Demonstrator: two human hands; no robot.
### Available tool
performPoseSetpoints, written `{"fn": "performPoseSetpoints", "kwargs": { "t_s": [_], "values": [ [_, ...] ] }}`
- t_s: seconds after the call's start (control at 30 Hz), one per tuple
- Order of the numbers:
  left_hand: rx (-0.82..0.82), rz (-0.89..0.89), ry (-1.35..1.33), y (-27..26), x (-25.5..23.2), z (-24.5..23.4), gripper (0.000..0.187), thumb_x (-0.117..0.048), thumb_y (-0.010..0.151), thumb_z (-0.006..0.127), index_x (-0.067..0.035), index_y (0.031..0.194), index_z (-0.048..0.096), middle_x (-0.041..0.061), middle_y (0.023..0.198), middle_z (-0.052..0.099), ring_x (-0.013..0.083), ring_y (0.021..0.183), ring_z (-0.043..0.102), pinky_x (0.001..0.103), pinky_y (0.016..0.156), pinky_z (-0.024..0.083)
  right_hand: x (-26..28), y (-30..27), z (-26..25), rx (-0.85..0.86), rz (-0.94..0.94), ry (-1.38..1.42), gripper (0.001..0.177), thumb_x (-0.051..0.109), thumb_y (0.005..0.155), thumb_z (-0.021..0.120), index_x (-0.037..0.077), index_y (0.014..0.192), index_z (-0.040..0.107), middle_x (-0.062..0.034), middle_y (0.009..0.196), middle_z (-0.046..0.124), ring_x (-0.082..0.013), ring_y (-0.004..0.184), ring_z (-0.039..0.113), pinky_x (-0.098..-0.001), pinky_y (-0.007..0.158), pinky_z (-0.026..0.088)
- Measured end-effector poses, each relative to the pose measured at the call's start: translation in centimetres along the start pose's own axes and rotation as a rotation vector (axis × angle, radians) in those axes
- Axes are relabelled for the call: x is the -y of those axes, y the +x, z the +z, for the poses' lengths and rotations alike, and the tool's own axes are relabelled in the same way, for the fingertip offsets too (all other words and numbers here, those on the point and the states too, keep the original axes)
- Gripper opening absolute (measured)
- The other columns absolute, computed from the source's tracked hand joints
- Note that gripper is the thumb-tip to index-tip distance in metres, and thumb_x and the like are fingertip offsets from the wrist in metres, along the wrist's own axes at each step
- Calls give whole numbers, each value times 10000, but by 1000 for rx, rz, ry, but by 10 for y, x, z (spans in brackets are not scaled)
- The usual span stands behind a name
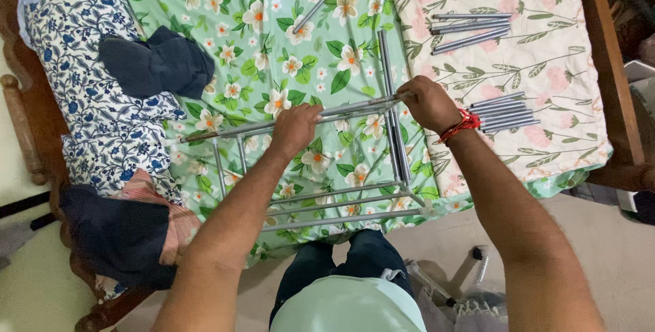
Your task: The person assembles a metal frame structure on a bed by connecting multiple metal rods with plastic connectors. They pick up rods and connectors, align the pieces, and insert them to form a rectangular frame.
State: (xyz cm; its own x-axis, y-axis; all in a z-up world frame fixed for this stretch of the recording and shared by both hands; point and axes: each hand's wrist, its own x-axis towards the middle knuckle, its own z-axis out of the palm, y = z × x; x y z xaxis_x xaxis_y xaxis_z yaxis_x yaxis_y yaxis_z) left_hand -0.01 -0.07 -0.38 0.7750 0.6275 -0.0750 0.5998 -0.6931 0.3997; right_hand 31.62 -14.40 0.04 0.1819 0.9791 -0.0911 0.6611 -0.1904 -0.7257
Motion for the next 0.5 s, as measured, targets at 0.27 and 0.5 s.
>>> {"fn": "performPoseSetpoints", "kwargs": {
  "t_s": [0.27,0.5],
  "values": [
    [-64,43,-32,0,-2,7,208,-138,930,662,-111,1129,715,114,959,712,344,915,678,504,780,512,-9,-4,10,-83,-1,24,163,110,977,680,21,1093,752,-175,1036,698,-347,918,686,-437,824,552],
    [-182,72,-106,-12,4,-16,296,-134,887,701,-57,1171,677,158,1135,690,381,1030,643,526,882,490,-27,-9,33,-189,136,214,315,196,1001,726,-9,1234,673,-201,1115,733,-266,970,748,-373,806,598]
  ]
}}
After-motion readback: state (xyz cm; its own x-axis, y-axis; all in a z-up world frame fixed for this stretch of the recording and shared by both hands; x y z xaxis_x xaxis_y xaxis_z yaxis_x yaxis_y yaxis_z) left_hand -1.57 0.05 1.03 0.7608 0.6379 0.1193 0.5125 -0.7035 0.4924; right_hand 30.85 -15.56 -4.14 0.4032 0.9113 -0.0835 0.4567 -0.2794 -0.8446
